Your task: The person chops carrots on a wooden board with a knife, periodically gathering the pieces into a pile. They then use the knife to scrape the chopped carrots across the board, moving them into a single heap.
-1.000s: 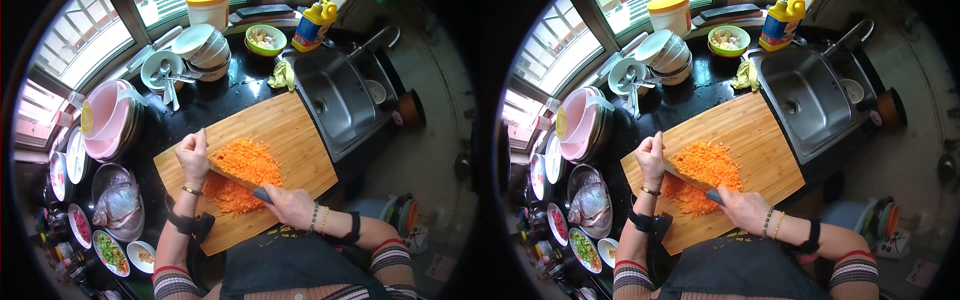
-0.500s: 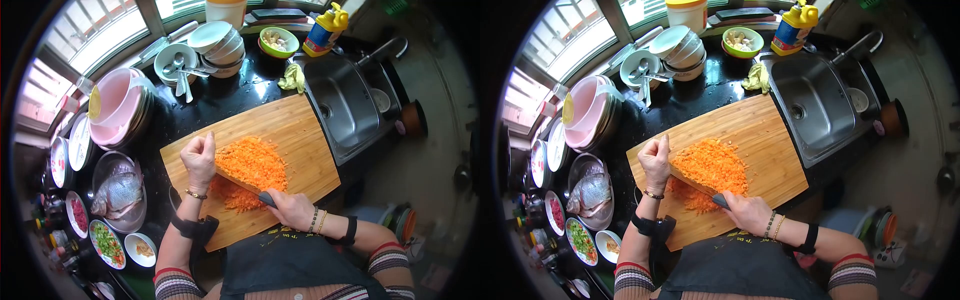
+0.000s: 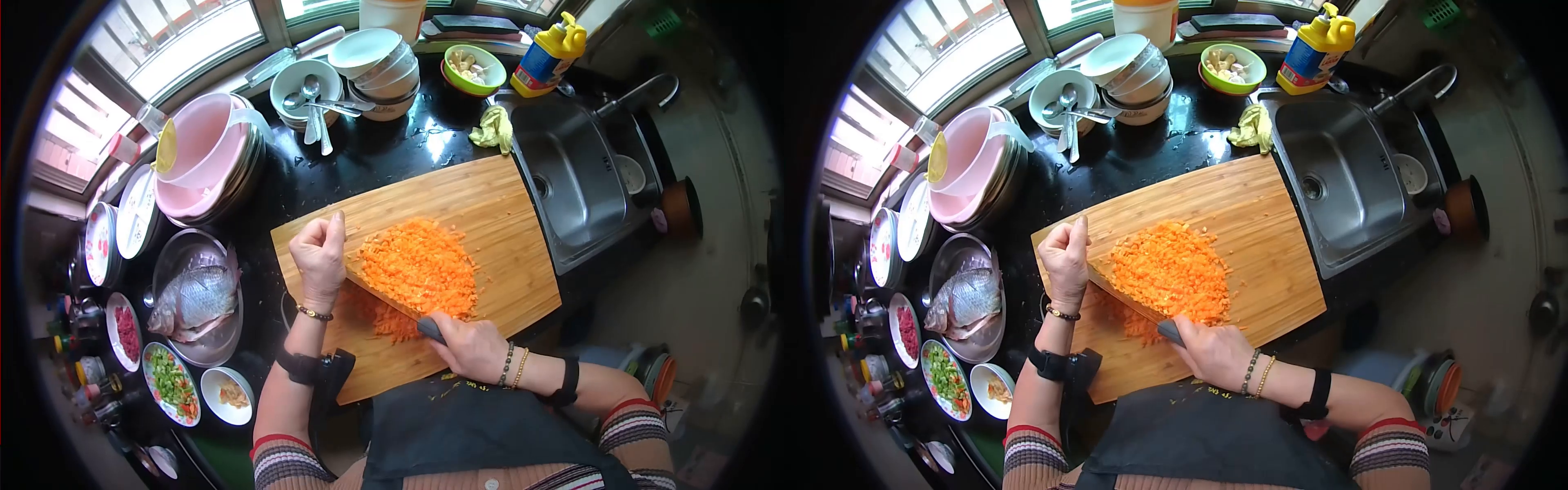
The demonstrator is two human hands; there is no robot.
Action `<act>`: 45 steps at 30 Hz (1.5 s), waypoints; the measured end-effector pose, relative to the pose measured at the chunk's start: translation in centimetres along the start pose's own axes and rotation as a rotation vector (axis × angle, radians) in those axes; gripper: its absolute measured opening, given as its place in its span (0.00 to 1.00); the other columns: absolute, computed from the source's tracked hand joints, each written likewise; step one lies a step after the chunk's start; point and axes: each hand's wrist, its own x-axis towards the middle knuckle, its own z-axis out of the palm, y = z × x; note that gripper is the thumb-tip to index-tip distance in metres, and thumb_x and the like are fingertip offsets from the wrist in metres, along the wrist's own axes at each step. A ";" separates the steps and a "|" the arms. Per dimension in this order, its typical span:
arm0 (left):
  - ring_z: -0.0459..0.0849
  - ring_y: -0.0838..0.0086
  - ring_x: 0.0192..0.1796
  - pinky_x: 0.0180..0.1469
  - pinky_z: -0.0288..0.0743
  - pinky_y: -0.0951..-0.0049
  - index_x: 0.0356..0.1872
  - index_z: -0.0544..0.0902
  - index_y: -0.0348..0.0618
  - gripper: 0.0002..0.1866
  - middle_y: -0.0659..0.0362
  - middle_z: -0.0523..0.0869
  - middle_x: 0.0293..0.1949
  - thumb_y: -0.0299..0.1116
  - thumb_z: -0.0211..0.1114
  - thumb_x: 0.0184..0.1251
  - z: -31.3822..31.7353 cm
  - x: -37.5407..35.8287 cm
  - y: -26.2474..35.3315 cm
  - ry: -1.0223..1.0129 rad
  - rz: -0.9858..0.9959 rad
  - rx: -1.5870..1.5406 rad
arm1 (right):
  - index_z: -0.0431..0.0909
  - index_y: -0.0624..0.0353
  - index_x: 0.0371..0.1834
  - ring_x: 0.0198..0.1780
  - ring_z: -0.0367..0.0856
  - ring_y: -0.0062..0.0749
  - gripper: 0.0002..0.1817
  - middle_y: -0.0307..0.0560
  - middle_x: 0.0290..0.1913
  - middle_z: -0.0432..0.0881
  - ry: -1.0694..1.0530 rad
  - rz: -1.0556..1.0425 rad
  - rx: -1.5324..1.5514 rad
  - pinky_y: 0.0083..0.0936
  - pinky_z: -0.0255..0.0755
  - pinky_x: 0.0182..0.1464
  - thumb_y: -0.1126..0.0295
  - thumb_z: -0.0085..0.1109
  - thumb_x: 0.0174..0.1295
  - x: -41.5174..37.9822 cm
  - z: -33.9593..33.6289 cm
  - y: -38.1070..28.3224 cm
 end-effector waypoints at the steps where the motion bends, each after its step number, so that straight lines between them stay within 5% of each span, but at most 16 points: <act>1: 0.62 0.90 0.20 0.22 0.54 0.83 0.12 0.71 0.40 0.20 0.71 0.69 0.15 0.29 0.63 0.64 -0.1 0.3 -0.4 -0.010 0.013 0.017 | 0.66 0.57 0.48 0.29 0.81 0.49 0.16 0.53 0.31 0.80 -0.014 -0.006 -0.002 0.40 0.73 0.28 0.66 0.57 0.59 0.2 -0.2 0.1; 8: 0.65 0.89 0.19 0.21 0.54 0.85 0.14 0.75 0.40 0.18 0.69 0.73 0.15 0.32 0.61 0.66 -0.7 0.5 -1.0 0.002 -0.112 0.004 | 0.65 0.58 0.48 0.30 0.81 0.51 0.17 0.55 0.30 0.80 -0.207 0.082 -0.053 0.41 0.73 0.29 0.64 0.56 0.60 0.6 -2.7 -2.2; 11: 0.65 0.90 0.19 0.22 0.56 0.84 0.14 0.75 0.41 0.18 0.69 0.73 0.15 0.32 0.62 0.66 -0.3 -0.3 -0.6 -0.004 0.046 0.008 | 0.65 0.57 0.49 0.29 0.80 0.52 0.17 0.55 0.29 0.80 -0.040 -0.014 0.006 0.42 0.73 0.29 0.64 0.56 0.61 0.1 -0.5 0.2; 15: 0.62 0.90 0.20 0.23 0.55 0.83 0.13 0.74 0.39 0.19 0.70 0.71 0.14 0.31 0.62 0.66 -0.6 0.1 0.3 0.109 -0.012 0.029 | 0.66 0.57 0.49 0.28 0.81 0.50 0.18 0.54 0.29 0.81 -0.106 -0.025 -0.043 0.40 0.73 0.28 0.63 0.57 0.60 1.1 -3.5 -0.1; 20: 0.57 0.91 0.16 0.17 0.47 0.84 0.14 0.71 0.44 0.20 0.72 0.66 0.13 0.36 0.58 0.69 -2.4 -1.7 3.3 0.320 -0.003 0.041 | 0.69 0.49 0.51 0.24 0.80 0.39 0.21 0.43 0.28 0.79 -0.171 -0.358 -0.443 0.33 0.71 0.22 0.60 0.62 0.55 5.4 -10.8 0.6; 21: 0.57 0.91 0.16 0.17 0.47 0.84 0.14 0.71 0.44 0.20 0.72 0.66 0.13 0.36 0.58 0.69 -2.5 -2.3 3.2 0.335 0.000 0.045 | 0.66 0.51 0.41 0.20 0.79 0.38 0.15 0.44 0.20 0.76 -0.093 -0.478 -0.464 0.33 0.69 0.20 0.59 0.59 0.58 6.9 -11.6 1.2; 24: 0.57 0.91 0.17 0.19 0.48 0.83 0.15 0.71 0.44 0.21 0.72 0.65 0.14 0.37 0.57 0.70 -2.2 -3.8 1.9 0.491 -0.056 0.047 | 0.67 0.53 0.37 0.24 0.80 0.43 0.14 0.46 0.20 0.77 -0.278 -0.543 -0.575 0.39 0.71 0.24 0.57 0.57 0.59 11.7 -13.6 0.8; 35: 0.56 0.89 0.22 0.22 0.49 0.81 0.13 0.64 0.42 0.23 0.72 0.63 0.16 0.33 0.58 0.69 1.2 -5.8 0.3 0.710 -0.006 0.276 | 0.68 0.56 0.35 0.24 0.80 0.45 0.12 0.46 0.19 0.76 -0.341 -0.853 -0.470 0.39 0.73 0.26 0.60 0.56 0.59 17.1 -10.7 7.6; 39: 0.57 0.90 0.21 0.22 0.48 0.82 0.13 0.65 0.42 0.23 0.73 0.64 0.16 0.34 0.58 0.69 0.4 -5.6 -0.2 0.740 -0.007 0.267 | 0.67 0.56 0.36 0.25 0.80 0.47 0.12 0.49 0.19 0.77 -0.449 -0.738 -0.542 0.42 0.73 0.28 0.59 0.53 0.62 16.4 -13.1 4.2; 45: 0.59 0.89 0.21 0.21 0.51 0.81 0.14 0.67 0.41 0.20 0.71 0.66 0.16 0.31 0.60 0.67 2.6 -6.6 -0.5 0.821 0.012 0.236 | 0.67 0.57 0.35 0.24 0.80 0.47 0.12 0.48 0.19 0.77 -0.420 -0.765 -0.532 0.42 0.72 0.26 0.59 0.50 0.64 16.7 -11.2 7.5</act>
